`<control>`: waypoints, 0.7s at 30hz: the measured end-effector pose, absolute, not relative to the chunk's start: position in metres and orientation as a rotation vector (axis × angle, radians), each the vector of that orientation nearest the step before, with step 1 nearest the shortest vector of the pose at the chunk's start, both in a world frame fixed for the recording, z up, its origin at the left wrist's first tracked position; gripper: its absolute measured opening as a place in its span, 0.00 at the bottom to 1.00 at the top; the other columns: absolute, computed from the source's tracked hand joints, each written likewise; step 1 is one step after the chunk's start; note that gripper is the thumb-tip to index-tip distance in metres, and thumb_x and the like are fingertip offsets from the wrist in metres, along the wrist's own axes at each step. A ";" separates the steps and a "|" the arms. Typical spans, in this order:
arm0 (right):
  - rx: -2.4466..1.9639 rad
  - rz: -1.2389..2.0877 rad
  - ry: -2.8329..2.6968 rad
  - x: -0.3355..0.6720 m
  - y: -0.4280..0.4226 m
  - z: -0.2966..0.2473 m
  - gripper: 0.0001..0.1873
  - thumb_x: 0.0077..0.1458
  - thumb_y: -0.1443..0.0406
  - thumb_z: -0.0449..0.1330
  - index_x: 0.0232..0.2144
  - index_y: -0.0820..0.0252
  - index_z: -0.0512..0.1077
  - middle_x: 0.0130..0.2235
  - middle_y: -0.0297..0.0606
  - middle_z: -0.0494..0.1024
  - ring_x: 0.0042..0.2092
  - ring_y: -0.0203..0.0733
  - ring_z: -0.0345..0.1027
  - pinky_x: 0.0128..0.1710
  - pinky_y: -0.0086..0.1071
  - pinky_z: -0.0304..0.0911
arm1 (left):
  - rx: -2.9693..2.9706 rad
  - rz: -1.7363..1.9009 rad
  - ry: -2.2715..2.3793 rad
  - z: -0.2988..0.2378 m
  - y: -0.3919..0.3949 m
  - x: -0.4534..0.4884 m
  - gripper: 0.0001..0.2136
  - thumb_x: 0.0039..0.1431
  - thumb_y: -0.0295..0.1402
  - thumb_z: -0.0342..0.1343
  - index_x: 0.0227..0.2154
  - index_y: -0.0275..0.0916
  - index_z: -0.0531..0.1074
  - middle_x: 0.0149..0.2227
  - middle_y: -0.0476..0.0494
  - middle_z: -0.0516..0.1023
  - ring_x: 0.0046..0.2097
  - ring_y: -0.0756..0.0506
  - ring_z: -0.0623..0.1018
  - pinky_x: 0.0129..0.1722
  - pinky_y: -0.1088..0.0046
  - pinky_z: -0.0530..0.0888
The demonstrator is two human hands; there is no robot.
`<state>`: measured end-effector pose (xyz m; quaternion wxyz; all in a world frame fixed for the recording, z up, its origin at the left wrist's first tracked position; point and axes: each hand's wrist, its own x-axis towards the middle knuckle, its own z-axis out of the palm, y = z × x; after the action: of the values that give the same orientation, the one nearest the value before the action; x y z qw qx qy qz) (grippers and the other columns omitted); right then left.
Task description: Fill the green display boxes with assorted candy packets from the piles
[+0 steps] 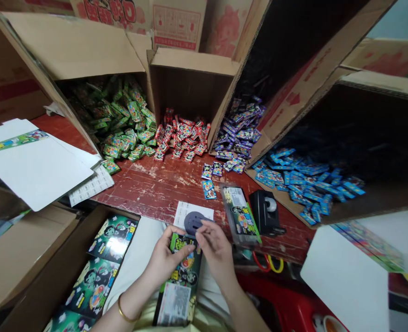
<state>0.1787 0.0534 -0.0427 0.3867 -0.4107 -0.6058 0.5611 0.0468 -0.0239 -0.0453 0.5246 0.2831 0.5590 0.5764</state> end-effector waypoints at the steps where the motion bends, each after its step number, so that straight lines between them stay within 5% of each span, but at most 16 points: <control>1: -1.019 1.507 -1.564 0.178 0.062 -0.036 0.12 0.49 0.56 0.64 0.33 0.57 0.72 0.35 0.39 0.74 0.40 0.43 0.70 0.40 0.34 0.66 | 0.681 1.379 1.346 -0.046 -0.024 0.046 0.15 0.49 0.36 0.63 0.35 0.42 0.62 0.28 0.54 0.74 0.30 0.49 0.74 0.31 0.74 0.70; 7: -0.971 2.077 -1.754 0.172 0.097 -0.006 0.19 0.40 0.53 0.69 0.23 0.62 0.70 0.25 0.31 0.70 0.28 0.33 0.63 0.28 0.27 0.59 | 0.776 1.363 1.412 -0.050 -0.024 0.044 0.14 0.50 0.34 0.63 0.35 0.42 0.62 0.29 0.54 0.73 0.31 0.49 0.73 0.33 0.74 0.69; 15: -1.012 2.026 -1.878 0.157 0.104 -0.010 0.18 0.34 0.55 0.70 0.20 0.63 0.70 0.20 0.29 0.71 0.22 0.30 0.61 0.22 0.24 0.55 | 0.765 1.329 1.391 -0.045 -0.023 0.046 0.14 0.51 0.35 0.62 0.35 0.42 0.61 0.29 0.54 0.73 0.30 0.49 0.73 0.33 0.73 0.69; 21: -0.956 2.398 -1.424 0.158 0.104 -0.022 0.21 0.28 0.63 0.74 0.28 0.62 0.72 0.21 0.27 0.74 0.23 0.31 0.65 0.22 0.22 0.57 | 0.785 1.383 1.470 -0.043 -0.024 0.051 0.19 0.49 0.33 0.62 0.40 0.43 0.59 0.34 0.51 0.74 0.37 0.47 0.75 0.39 0.71 0.70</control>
<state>0.1583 0.1042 -0.0225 0.0963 -0.3226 -0.4808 0.8096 0.0506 -0.0242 -0.0433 0.4687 0.3202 0.5996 0.5642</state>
